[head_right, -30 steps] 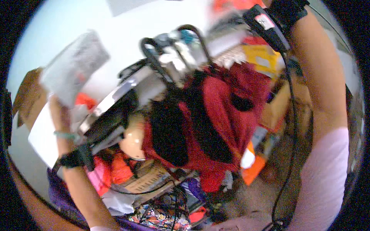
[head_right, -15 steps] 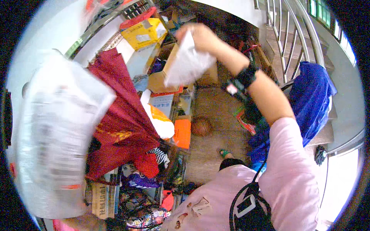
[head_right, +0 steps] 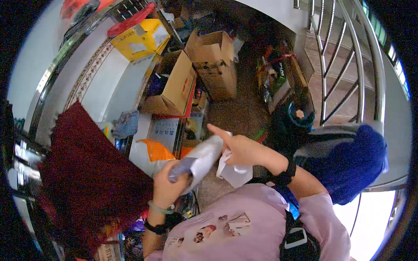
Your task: The person organizes various household items including clothing, a mask, and a helmet by placing them into boxes and bags located on a storage shelf near a staircase.
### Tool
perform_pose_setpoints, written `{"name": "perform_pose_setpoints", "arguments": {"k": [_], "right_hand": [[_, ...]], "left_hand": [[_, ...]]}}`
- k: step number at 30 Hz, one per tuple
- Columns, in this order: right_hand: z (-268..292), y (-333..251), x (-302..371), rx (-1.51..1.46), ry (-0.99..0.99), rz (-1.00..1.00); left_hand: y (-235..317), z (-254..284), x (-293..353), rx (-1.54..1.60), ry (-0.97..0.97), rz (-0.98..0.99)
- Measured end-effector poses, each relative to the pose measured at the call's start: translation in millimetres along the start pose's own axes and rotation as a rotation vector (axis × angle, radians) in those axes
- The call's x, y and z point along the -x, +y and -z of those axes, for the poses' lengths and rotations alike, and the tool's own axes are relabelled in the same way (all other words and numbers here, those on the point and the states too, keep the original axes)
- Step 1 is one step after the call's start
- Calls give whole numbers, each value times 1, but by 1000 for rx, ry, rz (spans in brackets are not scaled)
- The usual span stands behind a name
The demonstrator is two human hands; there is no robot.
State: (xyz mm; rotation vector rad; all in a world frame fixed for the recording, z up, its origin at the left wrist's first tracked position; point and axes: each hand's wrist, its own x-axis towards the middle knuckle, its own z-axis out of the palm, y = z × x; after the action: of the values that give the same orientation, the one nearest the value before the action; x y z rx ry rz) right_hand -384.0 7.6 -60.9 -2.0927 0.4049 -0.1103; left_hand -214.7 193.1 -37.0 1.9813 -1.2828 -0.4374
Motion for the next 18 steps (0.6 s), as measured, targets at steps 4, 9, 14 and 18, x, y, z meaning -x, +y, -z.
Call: {"name": "perform_pose_setpoints", "arguments": {"k": [4,9,14,18], "right_hand": [[8,50,-33,83,61,245],[15,93,-68,88,95,76],[27,108,-118,-44,103,34],[31,110,-158,-173,166,81]], "left_hand": [[-11,-36,-50,70,-97,-7],[-41,-58,-88,35,-38,62],[-46,-34,-133,-46,132,-127],[-71,-18,-166,269,282,69]]}}
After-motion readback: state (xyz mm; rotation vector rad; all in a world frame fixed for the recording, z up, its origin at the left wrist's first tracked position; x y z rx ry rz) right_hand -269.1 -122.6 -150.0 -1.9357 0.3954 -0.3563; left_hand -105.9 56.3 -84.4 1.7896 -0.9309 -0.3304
